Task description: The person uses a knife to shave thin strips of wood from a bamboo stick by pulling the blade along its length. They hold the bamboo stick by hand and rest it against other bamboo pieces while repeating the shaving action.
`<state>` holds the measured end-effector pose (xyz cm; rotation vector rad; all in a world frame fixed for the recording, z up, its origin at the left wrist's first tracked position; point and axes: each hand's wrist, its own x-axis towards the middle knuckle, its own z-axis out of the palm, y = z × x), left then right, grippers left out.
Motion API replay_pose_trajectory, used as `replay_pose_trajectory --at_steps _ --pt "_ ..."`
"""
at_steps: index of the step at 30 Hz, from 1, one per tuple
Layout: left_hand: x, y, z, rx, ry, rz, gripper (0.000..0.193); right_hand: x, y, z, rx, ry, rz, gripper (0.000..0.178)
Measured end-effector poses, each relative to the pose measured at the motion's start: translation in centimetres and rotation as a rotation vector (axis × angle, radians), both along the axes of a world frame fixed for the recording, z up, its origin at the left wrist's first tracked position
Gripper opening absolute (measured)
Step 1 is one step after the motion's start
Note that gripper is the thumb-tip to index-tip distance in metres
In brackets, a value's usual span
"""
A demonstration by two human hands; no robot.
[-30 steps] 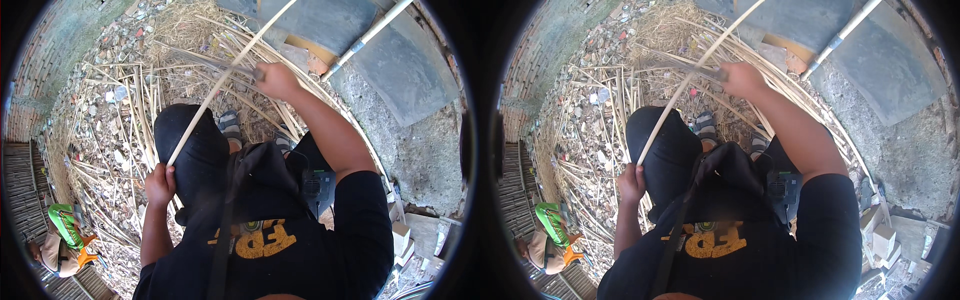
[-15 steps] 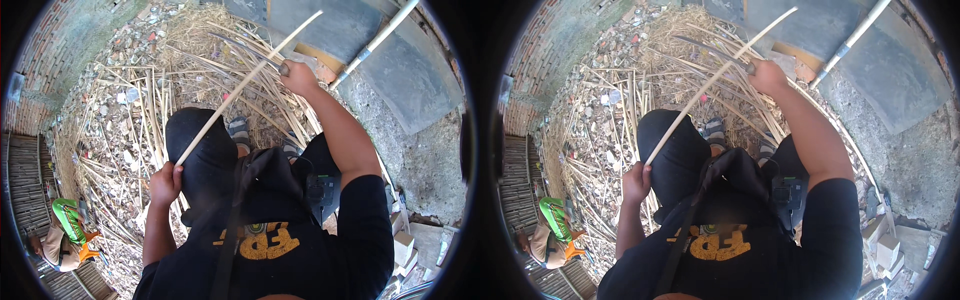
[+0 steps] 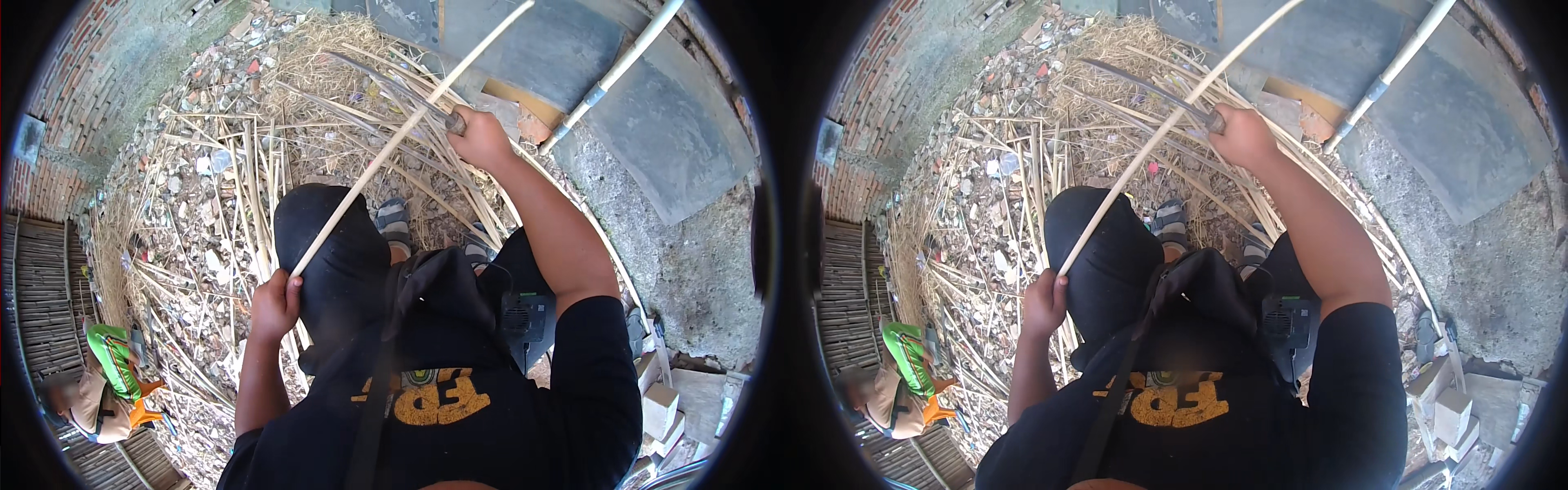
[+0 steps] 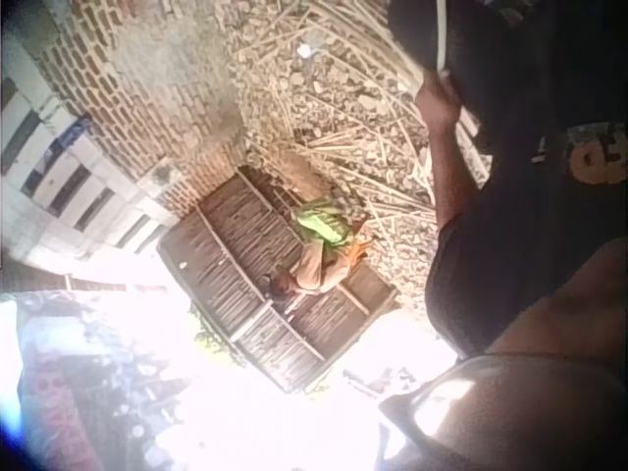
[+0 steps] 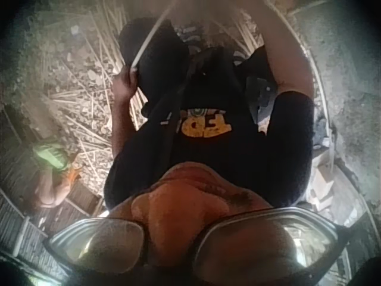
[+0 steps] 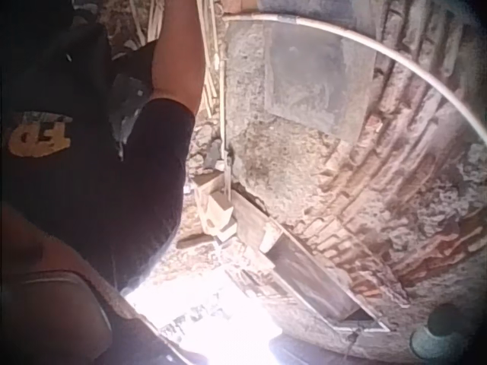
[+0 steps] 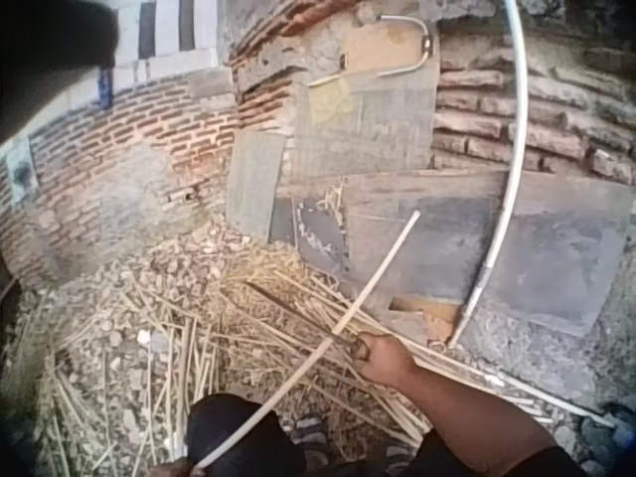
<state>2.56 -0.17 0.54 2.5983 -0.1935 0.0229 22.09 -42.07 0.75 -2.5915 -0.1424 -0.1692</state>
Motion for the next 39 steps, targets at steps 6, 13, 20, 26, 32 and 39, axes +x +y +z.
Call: replay_pose_trajectory --at_steps 6,13,20,26,32,39 --pt "0.0 0.2 -1.3 -0.111 -0.003 -0.002 0.035 -2.3 2.8 0.5 -0.100 -0.234 0.319 0.018" --pt "0.2 -0.1 -0.2 -0.089 0.033 0.029 0.038 -0.1 1.4 -0.8 -0.009 0.015 0.038 0.026" --pt "0.2 -0.1 0.6 -0.128 0.077 0.006 0.040 -1.7 1.5 1.2 -0.040 -0.034 0.173 0.028" --pt "-0.8 0.9 1.5 -0.393 0.353 -0.017 0.039 -2.0 0.9 0.6 -0.078 -0.062 0.314 0.025" --pt "-2.1 1.6 1.0 -0.329 0.361 -0.010 0.043 -2.1 1.7 0.6 -0.199 -0.029 0.396 0.026" --pt "-2.1 1.1 1.6 -0.185 0.294 -0.025 0.042 -2.4 1.8 0.3 -0.168 -0.086 0.424 0.028"
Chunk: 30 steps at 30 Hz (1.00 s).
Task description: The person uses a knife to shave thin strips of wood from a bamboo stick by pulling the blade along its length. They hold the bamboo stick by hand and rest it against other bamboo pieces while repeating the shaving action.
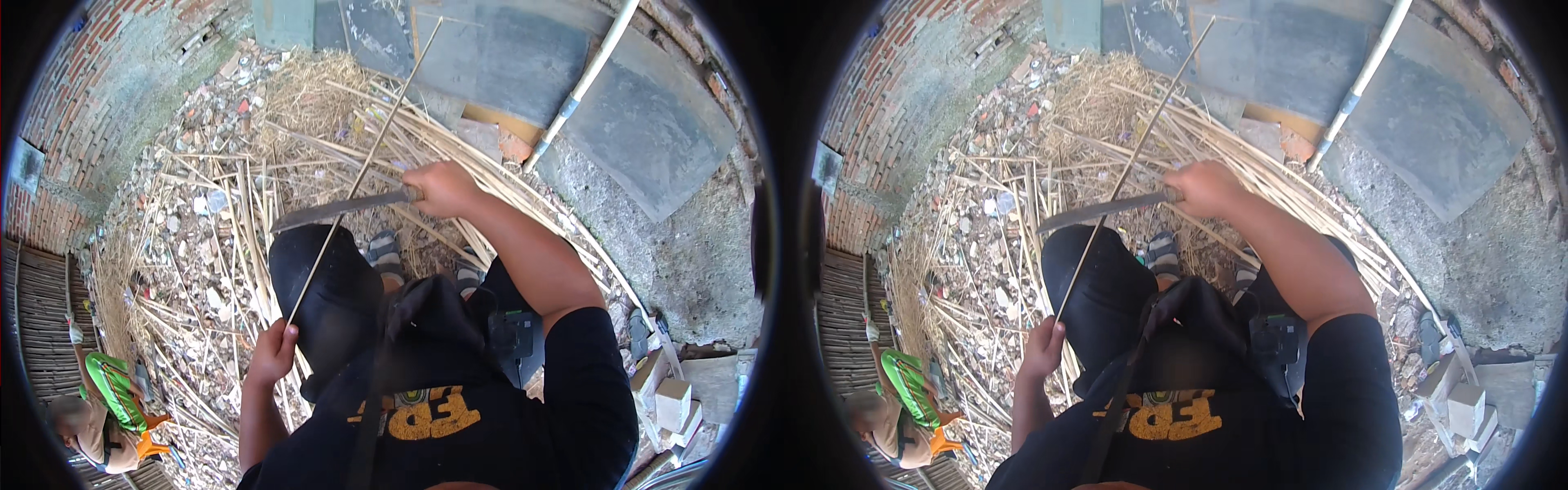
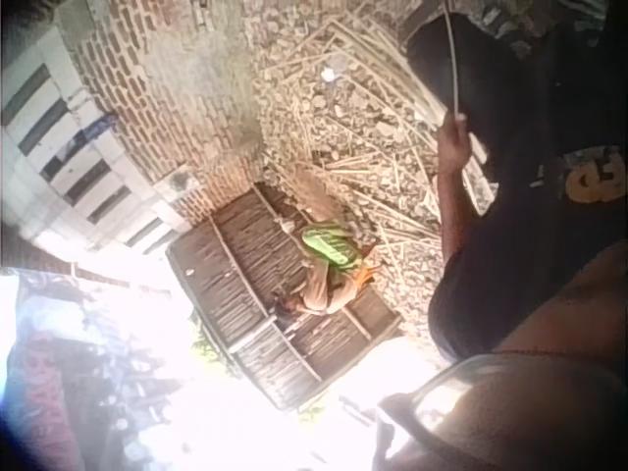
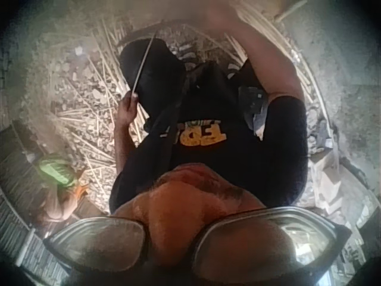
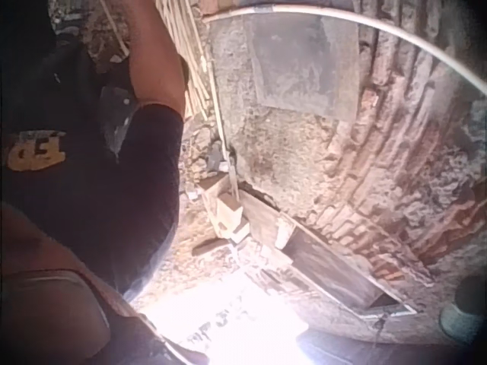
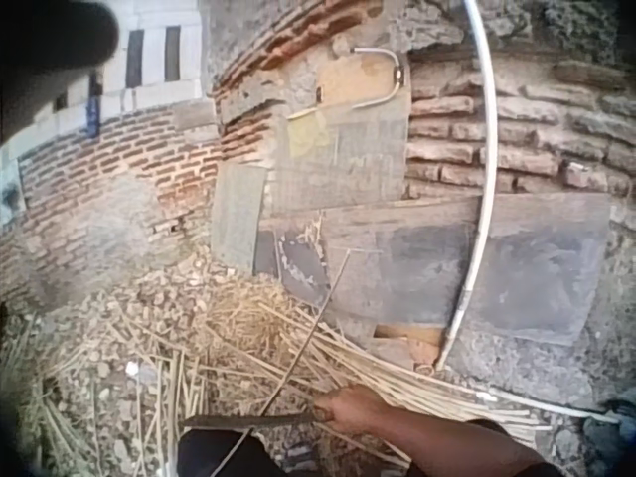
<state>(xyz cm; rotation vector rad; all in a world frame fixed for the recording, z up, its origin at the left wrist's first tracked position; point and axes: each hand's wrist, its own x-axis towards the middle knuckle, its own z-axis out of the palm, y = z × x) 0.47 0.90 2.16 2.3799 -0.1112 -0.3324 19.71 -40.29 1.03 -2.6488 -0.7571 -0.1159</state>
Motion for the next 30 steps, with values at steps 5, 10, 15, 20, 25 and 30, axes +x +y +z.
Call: replay_pose_trajectory --at_steps 5,10,15,20,25,30 --pt "0.1 -0.5 0.4 -0.027 -0.011 -0.001 0.043 0.2 -0.3 -0.1 -0.017 -0.003 0.001 0.033" --pt "0.0 -0.2 0.1 -0.008 -0.037 -0.010 0.044 -0.1 -0.4 0.9 -0.014 0.040 -0.019 0.033" --pt "-0.4 0.8 -0.7 -0.047 -0.097 -0.053 0.044 0.0 -0.5 0.7 0.001 0.060 -0.026 0.033" --pt "-0.7 0.1 -0.8 0.023 -0.125 0.021 0.041 -0.3 -0.2 1.0 0.040 0.024 0.000 0.026" --pt "-0.6 -1.0 0.3 0.216 -0.055 0.027 0.032 -0.3 -0.1 0.7 0.017 0.023 0.024 0.025" --pt "-1.5 -2.1 -0.4 0.448 -0.210 0.063 0.022 -0.7 1.2 1.5 -0.072 0.079 0.042 0.025"
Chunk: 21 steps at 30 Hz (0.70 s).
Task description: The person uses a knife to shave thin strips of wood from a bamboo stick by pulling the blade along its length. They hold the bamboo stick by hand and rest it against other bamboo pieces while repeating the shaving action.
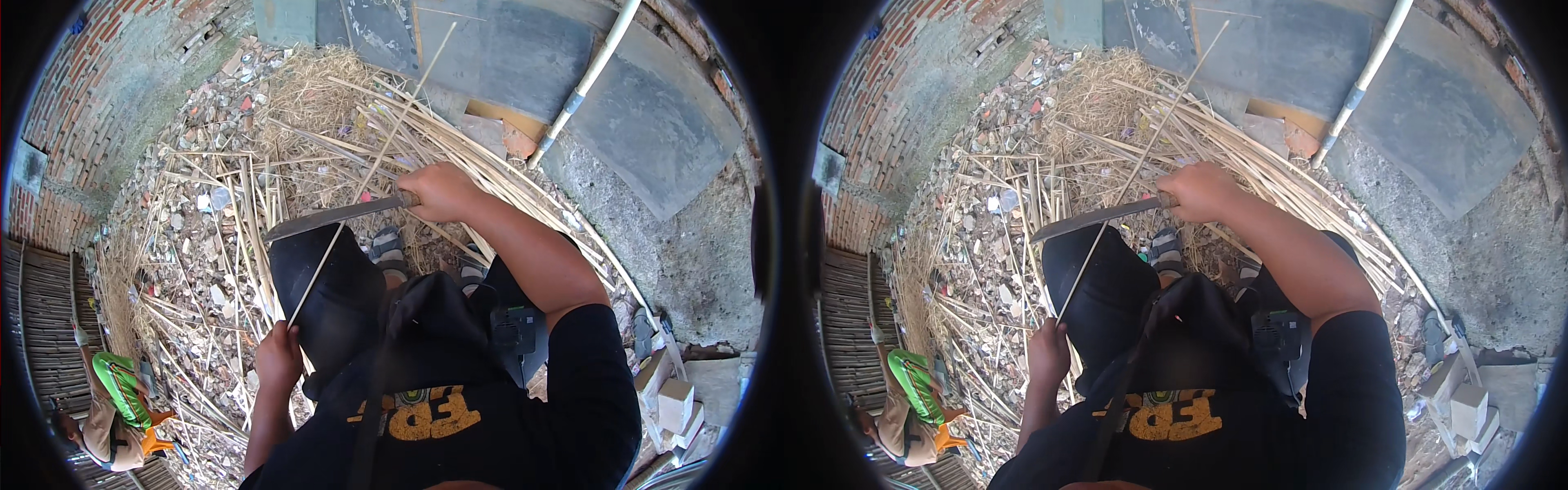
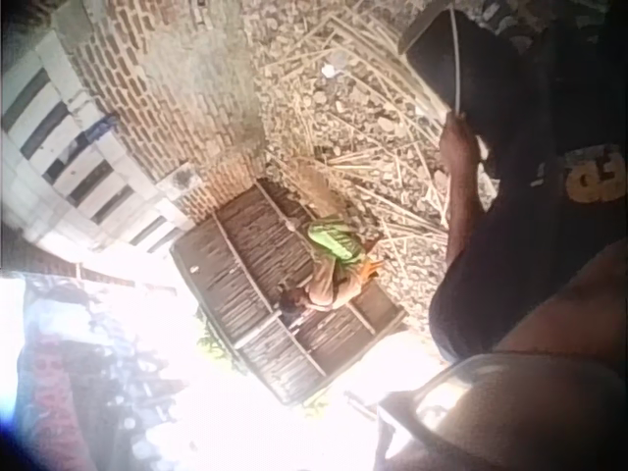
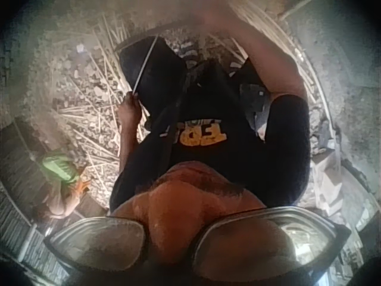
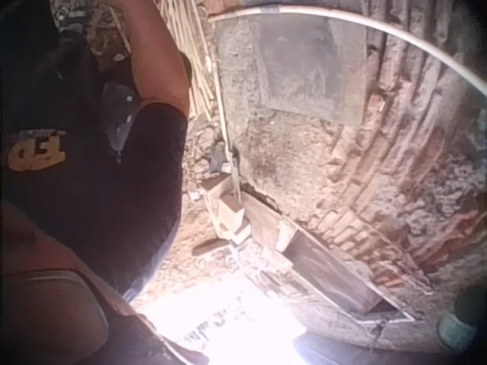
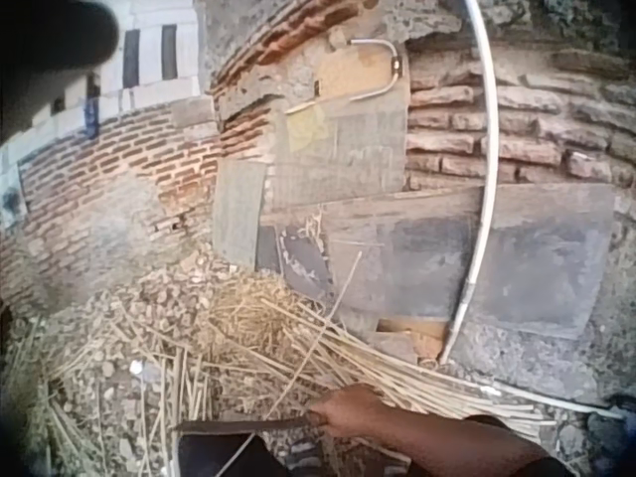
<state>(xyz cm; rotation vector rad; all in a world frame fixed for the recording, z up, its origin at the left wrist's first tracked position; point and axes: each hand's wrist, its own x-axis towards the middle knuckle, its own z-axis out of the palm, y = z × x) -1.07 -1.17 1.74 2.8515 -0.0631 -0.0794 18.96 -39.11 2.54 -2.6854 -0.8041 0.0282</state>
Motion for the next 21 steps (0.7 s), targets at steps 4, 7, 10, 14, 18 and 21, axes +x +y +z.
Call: replay_pose_trajectory --at_steps 4,7,10,14,18,21 --pt "-0.3 -0.2 -1.0 0.058 -0.051 0.046 0.025 0.6 -0.4 -0.5 0.019 0.048 -0.033 0.023" --pt "0.1 -0.8 -0.9 0.061 -0.062 0.084 0.032 1.6 -1.6 -1.2 0.069 0.085 -0.141 0.022" --pt "0.0 -0.8 -1.0 0.081 -0.073 0.074 0.032 1.2 -1.3 -0.6 0.035 0.091 -0.140 0.022" --pt "-0.1 -0.9 -1.2 0.119 -0.117 0.081 0.028 0.0 0.8 0.3 -0.031 0.124 -0.026 0.023" --pt "-0.4 -0.9 -2.4 0.190 -0.237 0.096 0.023 1.5 -0.2 -1.6 0.149 0.205 -0.110 0.020" --pt "-0.4 -1.0 -2.1 0.180 -0.242 0.089 0.022 1.8 -0.4 -1.5 0.097 0.224 -0.102 0.022"
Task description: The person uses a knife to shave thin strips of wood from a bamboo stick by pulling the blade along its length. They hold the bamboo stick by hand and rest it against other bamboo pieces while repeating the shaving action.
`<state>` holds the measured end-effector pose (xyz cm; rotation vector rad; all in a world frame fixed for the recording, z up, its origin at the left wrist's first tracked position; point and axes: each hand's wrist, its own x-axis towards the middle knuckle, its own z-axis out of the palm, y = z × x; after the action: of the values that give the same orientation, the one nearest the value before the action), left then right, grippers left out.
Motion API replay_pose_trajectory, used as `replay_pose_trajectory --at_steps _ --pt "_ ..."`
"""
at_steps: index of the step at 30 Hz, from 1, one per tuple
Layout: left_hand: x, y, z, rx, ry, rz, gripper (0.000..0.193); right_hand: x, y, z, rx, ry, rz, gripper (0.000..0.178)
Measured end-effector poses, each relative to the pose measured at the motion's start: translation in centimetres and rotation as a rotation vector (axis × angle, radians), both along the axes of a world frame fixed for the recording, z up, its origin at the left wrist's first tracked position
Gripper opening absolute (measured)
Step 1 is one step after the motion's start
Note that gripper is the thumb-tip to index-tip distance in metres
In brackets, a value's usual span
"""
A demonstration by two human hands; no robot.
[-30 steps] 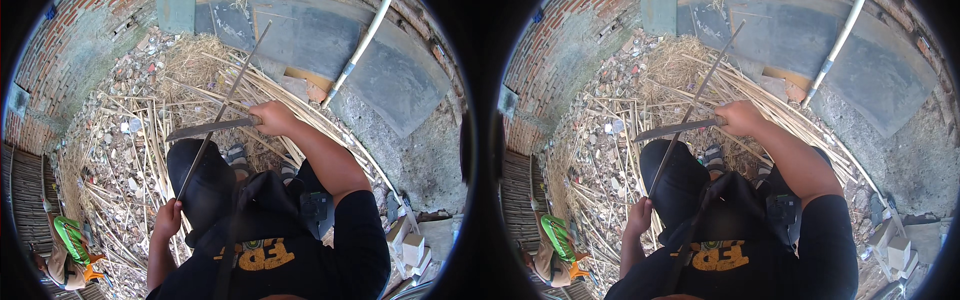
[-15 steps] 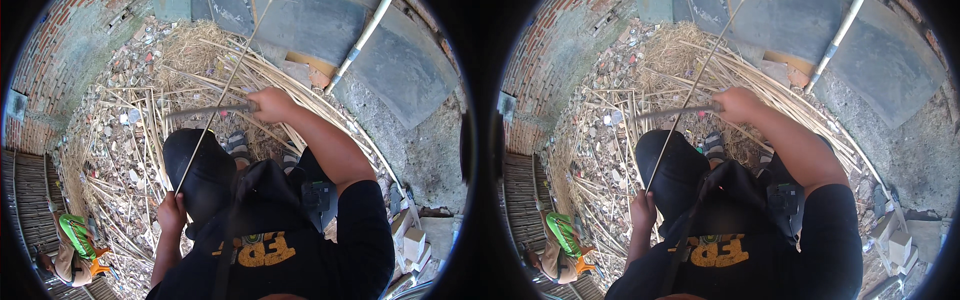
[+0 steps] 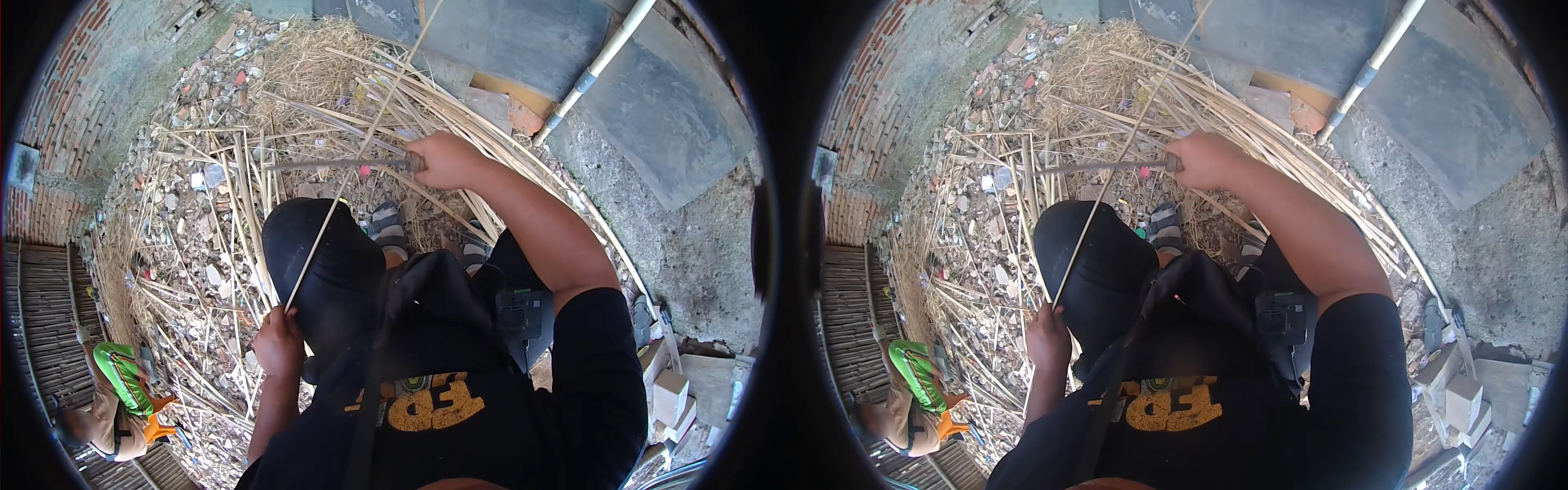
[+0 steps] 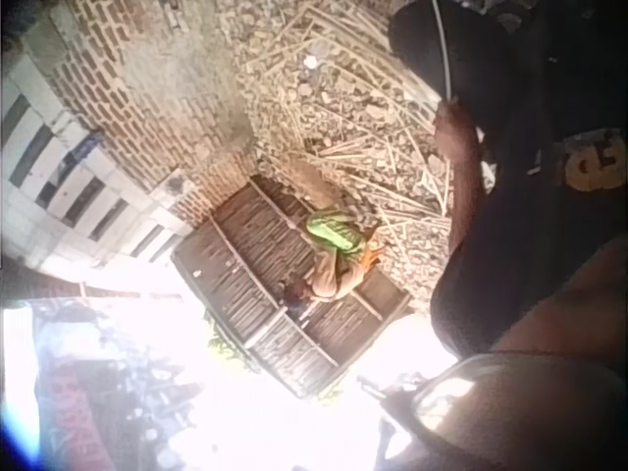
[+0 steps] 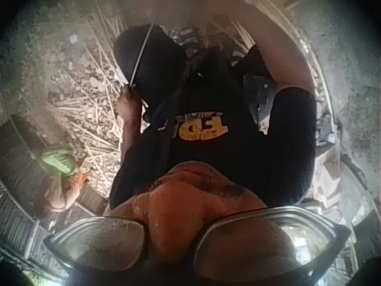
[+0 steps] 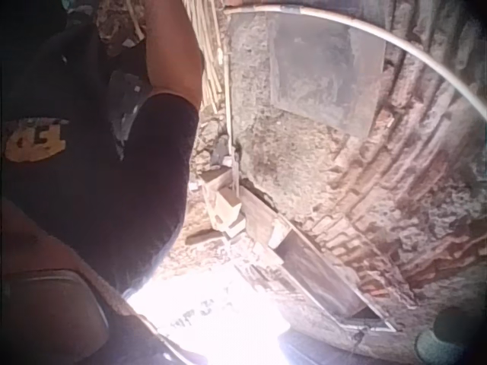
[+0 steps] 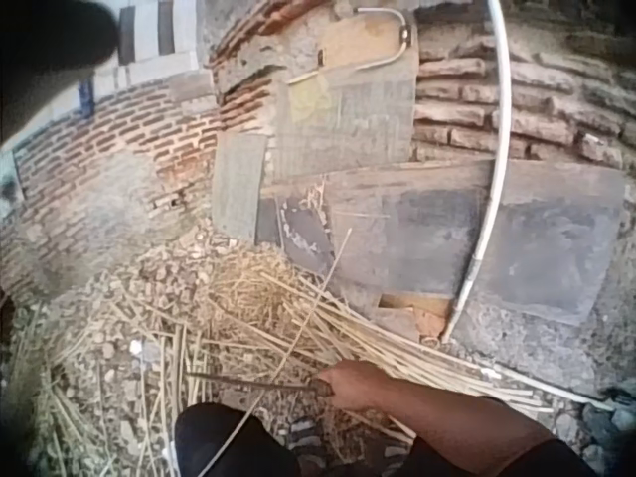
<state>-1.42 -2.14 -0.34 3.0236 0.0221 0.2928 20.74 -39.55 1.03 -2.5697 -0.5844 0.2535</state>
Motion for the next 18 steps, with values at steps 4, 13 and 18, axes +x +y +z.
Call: replay_pose_trajectory --at_steps 4,13,18 --pt "-0.3 0.2 0.4 0.011 0.027 0.034 0.022 -2.0 2.7 1.8 -0.125 -0.073 0.134 0.025" --pt "0.2 0.4 0.0 0.053 0.028 0.038 0.022 0.6 -0.6 -0.6 0.023 -0.024 -0.070 0.028" --pt "0.4 0.1 0.7 0.007 0.056 0.014 0.022 -0.6 -0.4 0.7 -0.102 -0.035 -0.011 0.027"
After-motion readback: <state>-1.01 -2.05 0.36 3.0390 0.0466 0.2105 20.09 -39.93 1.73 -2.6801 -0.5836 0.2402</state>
